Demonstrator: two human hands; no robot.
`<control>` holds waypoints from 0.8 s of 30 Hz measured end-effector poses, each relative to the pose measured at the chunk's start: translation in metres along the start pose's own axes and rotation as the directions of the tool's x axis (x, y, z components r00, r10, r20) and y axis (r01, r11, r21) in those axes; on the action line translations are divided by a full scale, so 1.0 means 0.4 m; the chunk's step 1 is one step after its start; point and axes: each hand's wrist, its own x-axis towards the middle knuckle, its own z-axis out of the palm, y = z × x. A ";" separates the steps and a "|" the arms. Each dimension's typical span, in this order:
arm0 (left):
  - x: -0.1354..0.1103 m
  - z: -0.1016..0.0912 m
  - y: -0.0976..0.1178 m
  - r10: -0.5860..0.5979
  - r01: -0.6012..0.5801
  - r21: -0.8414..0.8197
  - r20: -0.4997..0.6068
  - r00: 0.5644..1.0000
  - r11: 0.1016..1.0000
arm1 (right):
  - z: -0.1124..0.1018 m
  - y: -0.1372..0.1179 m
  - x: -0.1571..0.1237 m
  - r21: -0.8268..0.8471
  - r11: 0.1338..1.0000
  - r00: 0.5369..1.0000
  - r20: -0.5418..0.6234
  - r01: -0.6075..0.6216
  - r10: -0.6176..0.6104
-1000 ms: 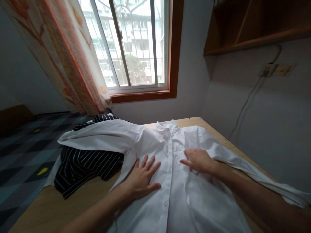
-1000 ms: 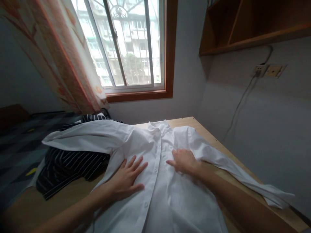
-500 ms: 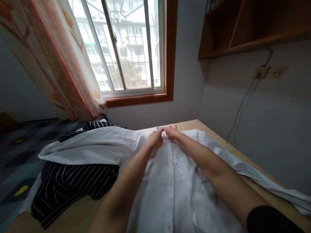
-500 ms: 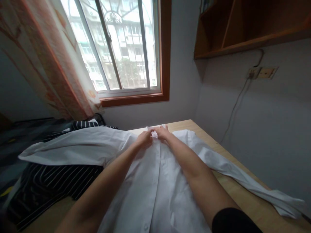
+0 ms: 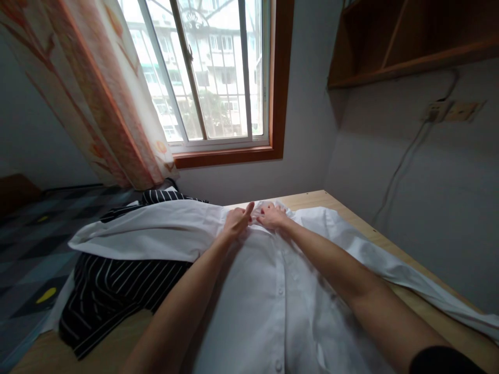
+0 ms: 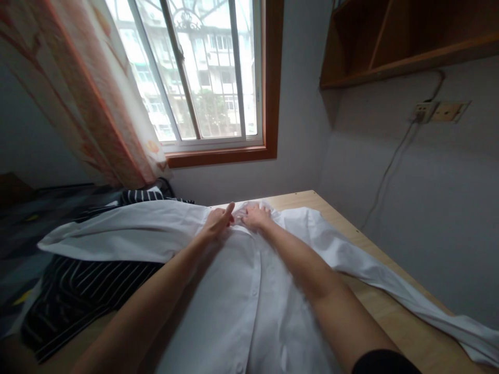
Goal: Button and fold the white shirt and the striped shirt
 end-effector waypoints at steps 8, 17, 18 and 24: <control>0.016 0.065 -0.018 -0.195 0.211 0.079 -0.176 0.965 0.974 | -0.013 0.010 -0.017 0.117 0.974 0.959 -0.188 -0.192 0.211; 0.037 0.026 -0.050 -0.299 0.310 -0.155 0.094 0.950 0.938 | -0.088 0.318 -0.065 0.840 0.543 0.757 -0.336 -0.029 0.561; 0.041 0.018 -0.050 -0.296 0.334 -0.277 0.169 0.940 0.901 | -0.088 0.345 -0.075 0.866 0.499 0.755 -0.312 -0.023 0.576; 0.055 -0.010 -0.040 -0.120 0.259 -0.761 0.234 0.965 0.596 | -0.067 0.392 -0.118 0.966 0.252 0.805 -0.196 0.059 0.560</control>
